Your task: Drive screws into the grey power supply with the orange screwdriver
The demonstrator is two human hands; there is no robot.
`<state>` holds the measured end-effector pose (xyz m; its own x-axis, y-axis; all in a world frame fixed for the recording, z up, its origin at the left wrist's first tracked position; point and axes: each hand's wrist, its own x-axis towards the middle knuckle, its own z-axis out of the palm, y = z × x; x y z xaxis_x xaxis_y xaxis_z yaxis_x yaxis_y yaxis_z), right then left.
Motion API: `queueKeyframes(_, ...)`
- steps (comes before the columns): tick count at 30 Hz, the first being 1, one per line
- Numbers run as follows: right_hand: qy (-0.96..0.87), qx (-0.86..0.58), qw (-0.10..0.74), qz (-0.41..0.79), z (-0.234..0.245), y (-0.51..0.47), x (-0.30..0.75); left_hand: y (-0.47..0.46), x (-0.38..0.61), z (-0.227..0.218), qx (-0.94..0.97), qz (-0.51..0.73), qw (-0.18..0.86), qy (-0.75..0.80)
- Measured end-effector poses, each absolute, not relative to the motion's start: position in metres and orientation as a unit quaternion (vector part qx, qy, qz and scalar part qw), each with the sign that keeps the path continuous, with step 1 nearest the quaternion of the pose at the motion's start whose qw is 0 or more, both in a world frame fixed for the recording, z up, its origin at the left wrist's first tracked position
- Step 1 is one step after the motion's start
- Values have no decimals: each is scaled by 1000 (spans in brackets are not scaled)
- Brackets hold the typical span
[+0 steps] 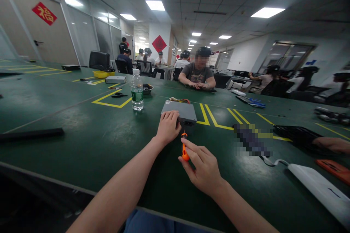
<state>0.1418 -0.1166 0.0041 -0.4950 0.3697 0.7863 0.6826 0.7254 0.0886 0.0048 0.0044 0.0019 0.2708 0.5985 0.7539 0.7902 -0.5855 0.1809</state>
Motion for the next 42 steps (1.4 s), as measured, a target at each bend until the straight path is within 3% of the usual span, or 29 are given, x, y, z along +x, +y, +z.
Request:
queueKeyframes(9, -872, -329, 312, -183, 8, -120, 139, 4, 5, 3, -789, -405, 114, -448)
queueKeyframes(17, -846, -318, 381, -193, 2, -117, 138, 3, 5, 2, -789, -402, 118, -449)
queueKeyframes(25, -872, -340, 313, -164, 5, -120, 139, 4, 5, 2, -791, -402, 115, -446)
queueKeyframes(33, -845, -334, 371, -190, 1, -116, 140, 5, 5, 2, -792, -404, 114, -443)
queueKeyframes(39, -870, -355, 294, -174, 2, -119, 139, 5, 5, 1, -792, -403, 113, -444)
queueKeyframes(42, -874, -331, 279, -220, 5, -118, 140, 5, 5, 1, -791, -403, 114, -446)
